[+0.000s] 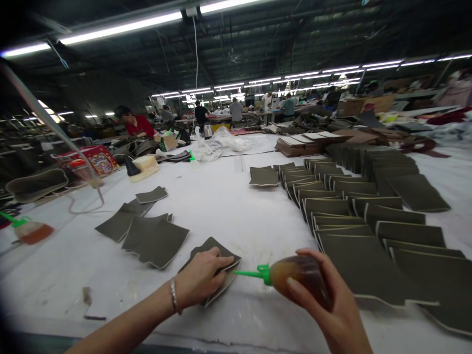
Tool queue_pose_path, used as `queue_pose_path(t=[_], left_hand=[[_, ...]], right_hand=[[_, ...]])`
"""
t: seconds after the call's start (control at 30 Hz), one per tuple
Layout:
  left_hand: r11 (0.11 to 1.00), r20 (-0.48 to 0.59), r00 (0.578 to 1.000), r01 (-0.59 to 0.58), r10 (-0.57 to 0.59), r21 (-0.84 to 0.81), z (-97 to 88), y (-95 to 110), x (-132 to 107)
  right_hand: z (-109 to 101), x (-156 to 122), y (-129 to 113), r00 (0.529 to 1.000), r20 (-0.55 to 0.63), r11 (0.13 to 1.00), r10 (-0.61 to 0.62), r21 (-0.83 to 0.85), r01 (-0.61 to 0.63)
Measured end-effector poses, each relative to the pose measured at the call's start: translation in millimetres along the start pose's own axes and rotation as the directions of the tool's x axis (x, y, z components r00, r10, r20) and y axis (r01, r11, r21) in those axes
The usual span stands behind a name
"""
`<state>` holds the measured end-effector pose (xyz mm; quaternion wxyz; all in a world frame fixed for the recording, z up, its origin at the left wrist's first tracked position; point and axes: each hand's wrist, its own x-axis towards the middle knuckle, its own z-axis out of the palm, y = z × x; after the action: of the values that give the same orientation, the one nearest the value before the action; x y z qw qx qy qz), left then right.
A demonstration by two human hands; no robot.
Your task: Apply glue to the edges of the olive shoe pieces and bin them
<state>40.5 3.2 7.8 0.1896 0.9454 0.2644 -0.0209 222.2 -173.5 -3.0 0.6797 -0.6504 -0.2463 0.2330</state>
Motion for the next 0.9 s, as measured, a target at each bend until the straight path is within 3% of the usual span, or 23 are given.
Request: queue_pose_path(t=[0.13, 0.3, 0.47, 0.9], left_hand=[[1.000, -0.006, 1.000, 0.002, -0.002, 0.002, 6.3, 0.8, -0.9], [1.000, -0.014, 1.000, -0.010, 0.010, 0.005, 5.6, -0.4, -1.6], [1.000, -0.034, 0.999, 0.005, -0.005, 0.010, 9.0, -1.6, -2.6], [0.999, -0.037, 0.999, 0.035, -0.035, -0.008, 14.3, 3.2, -6.1]], right_hand=[[10.6, -5.9, -7.1, 0.964, 0.101, 0.872, -0.245, -0.412, 0.264], [12.3, 3.2, -0.1, 0.887, 0.261, 0.692, -0.381, -0.555, 0.461], [15.1, 6.9, 0.2, 0.784, 0.386, 0.522, -0.487, -0.591, 0.615], [13.4, 7.4, 6.0, 0.894, 0.271, 0.636, -0.356, -0.630, 0.445]])
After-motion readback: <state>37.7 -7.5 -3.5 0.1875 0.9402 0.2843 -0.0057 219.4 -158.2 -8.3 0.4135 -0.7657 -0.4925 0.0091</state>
